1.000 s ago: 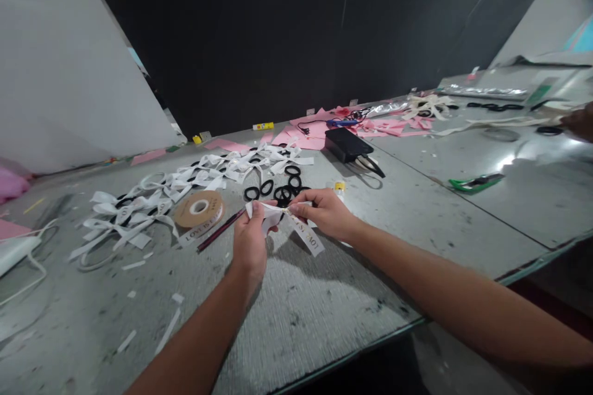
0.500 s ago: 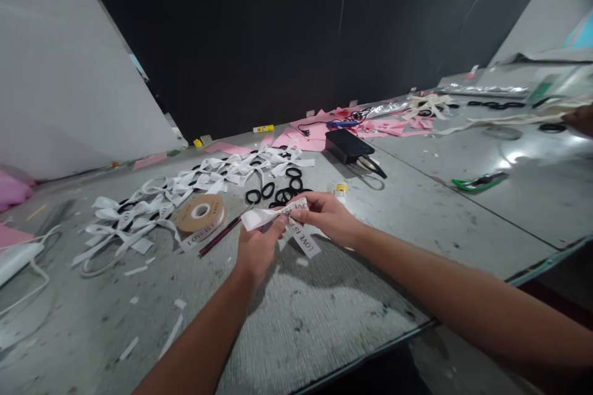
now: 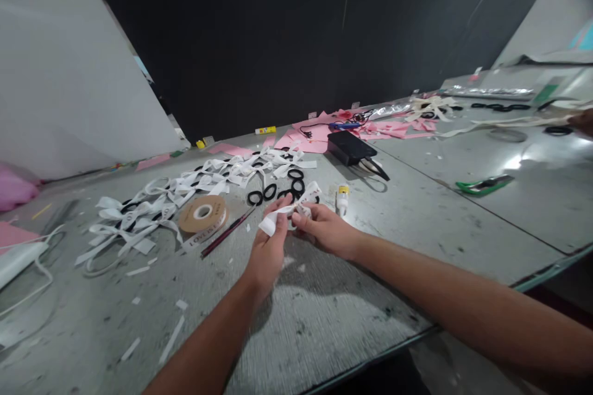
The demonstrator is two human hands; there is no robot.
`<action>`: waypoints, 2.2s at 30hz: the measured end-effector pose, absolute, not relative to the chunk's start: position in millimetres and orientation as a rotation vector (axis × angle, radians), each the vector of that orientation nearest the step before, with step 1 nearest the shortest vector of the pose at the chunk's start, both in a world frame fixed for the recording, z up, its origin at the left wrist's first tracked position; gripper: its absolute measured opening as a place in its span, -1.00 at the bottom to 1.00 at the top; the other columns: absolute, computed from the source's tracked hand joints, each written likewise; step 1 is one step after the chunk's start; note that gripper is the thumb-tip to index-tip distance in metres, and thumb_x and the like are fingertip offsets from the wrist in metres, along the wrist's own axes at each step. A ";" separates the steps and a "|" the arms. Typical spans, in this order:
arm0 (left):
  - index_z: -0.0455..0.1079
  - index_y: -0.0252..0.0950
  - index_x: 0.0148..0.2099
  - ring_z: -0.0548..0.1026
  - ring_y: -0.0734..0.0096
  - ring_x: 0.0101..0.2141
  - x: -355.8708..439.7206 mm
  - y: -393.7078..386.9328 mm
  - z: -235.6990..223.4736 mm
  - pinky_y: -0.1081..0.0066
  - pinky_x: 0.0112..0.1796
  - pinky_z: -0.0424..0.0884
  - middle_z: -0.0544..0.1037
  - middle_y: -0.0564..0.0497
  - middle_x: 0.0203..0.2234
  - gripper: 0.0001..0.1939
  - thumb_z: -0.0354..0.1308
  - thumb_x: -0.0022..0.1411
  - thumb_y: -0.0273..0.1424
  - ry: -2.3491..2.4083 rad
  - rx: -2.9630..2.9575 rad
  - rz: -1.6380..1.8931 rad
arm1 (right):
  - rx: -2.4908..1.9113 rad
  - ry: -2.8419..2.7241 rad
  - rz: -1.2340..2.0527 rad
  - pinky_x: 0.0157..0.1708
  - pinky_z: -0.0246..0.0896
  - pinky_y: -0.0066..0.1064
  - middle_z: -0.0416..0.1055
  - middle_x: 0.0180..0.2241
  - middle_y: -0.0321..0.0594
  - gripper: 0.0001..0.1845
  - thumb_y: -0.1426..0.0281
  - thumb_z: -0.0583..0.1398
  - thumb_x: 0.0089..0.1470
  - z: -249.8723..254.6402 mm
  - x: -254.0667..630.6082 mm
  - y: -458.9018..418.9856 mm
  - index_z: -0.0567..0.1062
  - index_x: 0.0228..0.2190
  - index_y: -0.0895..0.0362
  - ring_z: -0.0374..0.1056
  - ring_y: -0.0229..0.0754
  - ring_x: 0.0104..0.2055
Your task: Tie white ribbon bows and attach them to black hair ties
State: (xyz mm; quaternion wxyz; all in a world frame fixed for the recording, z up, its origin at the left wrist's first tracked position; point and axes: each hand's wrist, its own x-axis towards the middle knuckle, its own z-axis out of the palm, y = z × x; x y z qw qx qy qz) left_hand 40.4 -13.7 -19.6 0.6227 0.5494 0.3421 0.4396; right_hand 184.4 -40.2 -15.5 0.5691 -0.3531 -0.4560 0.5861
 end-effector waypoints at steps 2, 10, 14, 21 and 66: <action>0.47 -0.06 0.09 0.29 0.17 0.20 41.8 -17.2 -18.8 0.26 0.16 0.25 0.41 0.02 0.17 -0.58 0.14 0.26 -0.03 0.727 1.261 0.980 | -0.885 -1.150 1.312 -0.28 0.27 -0.38 0.41 -0.41 -0.31 -0.61 0.06 0.31 0.03 -14.5 183.5 -42.9 0.46 -0.33 0.13 0.32 -0.29 -0.37; 0.33 -0.16 0.23 0.44 0.12 0.04 28.6 -1.8 -11.1 0.16 0.04 0.36 0.46 -0.09 0.11 -0.41 0.20 0.16 -0.17 0.514 1.128 0.924 | -1.108 -1.186 1.214 -0.55 0.16 -0.47 0.25 -0.52 -0.41 -0.73 0.16 0.20 0.14 -0.2 190.7 -44.2 0.33 -0.30 0.09 0.17 -0.34 -0.56; 0.49 -0.27 0.04 0.51 0.25 -0.23 22.9 9.5 -9.5 0.31 -0.18 0.41 0.59 -0.11 -0.17 -0.52 0.28 0.13 -0.14 0.706 1.403 0.873 | -1.236 -1.352 1.316 -0.70 0.02 -0.53 0.15 -0.62 -0.50 -0.79 0.26 0.17 0.15 -1.1 191.0 -46.8 0.33 -0.21 0.10 0.06 -0.38 -0.68; 0.55 -0.30 -0.36 0.45 0.36 -0.38 25.7 10.2 -12.2 0.42 -0.31 0.35 0.54 -0.01 -0.44 -0.78 0.30 0.11 -0.22 0.815 1.668 0.916 | -1.223 -1.838 0.883 -0.47 0.14 -0.43 0.25 -0.53 -0.35 -0.82 0.33 0.09 0.19 -3.7 198.9 -42.4 0.35 -0.43 0.11 0.18 -0.29 -0.50; 0.46 -0.30 -0.28 0.41 0.49 -0.46 37.4 -5.1 -8.5 0.40 -0.37 0.40 0.51 0.04 -0.40 -0.71 0.43 -0.05 -0.36 0.636 0.847 0.849 | -1.213 -1.821 0.046 -0.06 0.22 -0.15 0.51 -0.23 -0.14 -0.82 0.32 0.15 0.24 -8.8 203.5 -41.3 0.54 -0.34 0.05 0.36 -0.06 -0.12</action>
